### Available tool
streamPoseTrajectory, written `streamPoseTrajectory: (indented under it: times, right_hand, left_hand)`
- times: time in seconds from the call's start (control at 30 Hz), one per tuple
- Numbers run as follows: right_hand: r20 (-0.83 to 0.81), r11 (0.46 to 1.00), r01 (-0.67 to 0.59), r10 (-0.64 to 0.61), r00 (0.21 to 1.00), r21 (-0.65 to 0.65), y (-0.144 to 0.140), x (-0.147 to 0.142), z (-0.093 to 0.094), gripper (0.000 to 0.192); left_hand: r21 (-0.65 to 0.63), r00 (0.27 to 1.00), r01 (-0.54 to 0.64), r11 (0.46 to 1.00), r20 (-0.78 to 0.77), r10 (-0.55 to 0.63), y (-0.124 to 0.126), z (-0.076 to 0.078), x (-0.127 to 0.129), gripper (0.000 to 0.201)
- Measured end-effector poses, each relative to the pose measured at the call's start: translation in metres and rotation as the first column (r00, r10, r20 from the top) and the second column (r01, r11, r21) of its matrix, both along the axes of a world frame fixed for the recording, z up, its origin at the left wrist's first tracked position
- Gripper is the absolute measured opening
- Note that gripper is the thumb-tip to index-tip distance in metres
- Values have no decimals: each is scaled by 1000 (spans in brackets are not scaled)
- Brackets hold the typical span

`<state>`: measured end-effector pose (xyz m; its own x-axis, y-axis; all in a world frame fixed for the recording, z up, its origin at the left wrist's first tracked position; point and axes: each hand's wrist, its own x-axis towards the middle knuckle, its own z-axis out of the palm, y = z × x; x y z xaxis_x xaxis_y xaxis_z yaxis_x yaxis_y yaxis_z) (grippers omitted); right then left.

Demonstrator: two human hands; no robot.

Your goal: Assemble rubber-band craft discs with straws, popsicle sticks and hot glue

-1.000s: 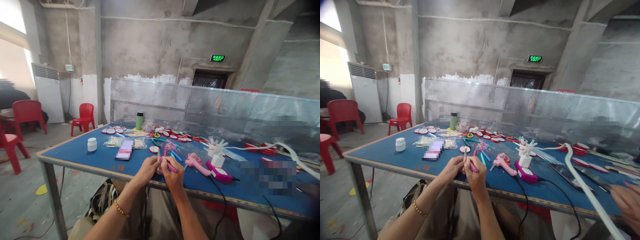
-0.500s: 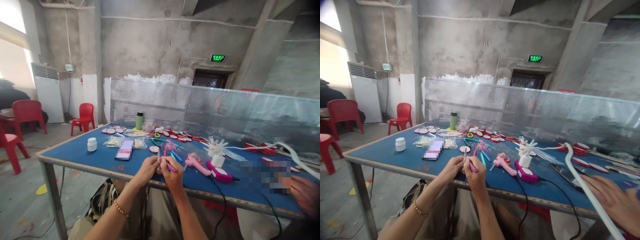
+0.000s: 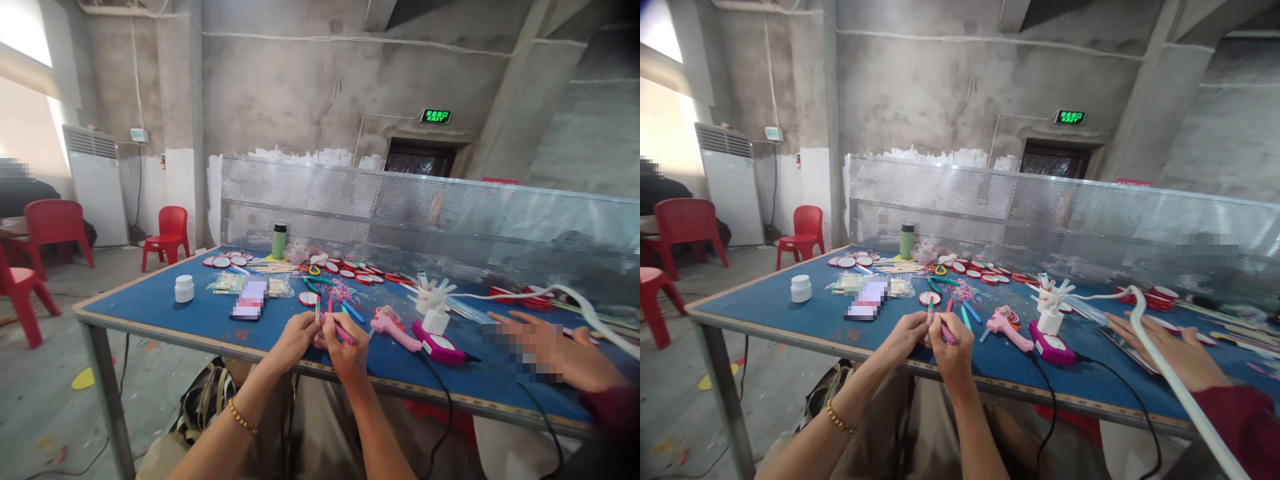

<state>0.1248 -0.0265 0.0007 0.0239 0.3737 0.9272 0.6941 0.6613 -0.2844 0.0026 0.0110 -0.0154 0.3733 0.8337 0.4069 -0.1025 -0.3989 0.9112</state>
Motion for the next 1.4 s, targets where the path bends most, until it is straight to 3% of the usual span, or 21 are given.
streamPoseTrajectory:
  times: [1.4]
  right_hand:
    - [1,1000,3,-3,1000,-12,0,0,2,21]
  left_hand:
    - [-29,998,34,999,44,-33,-6,8,1,40]
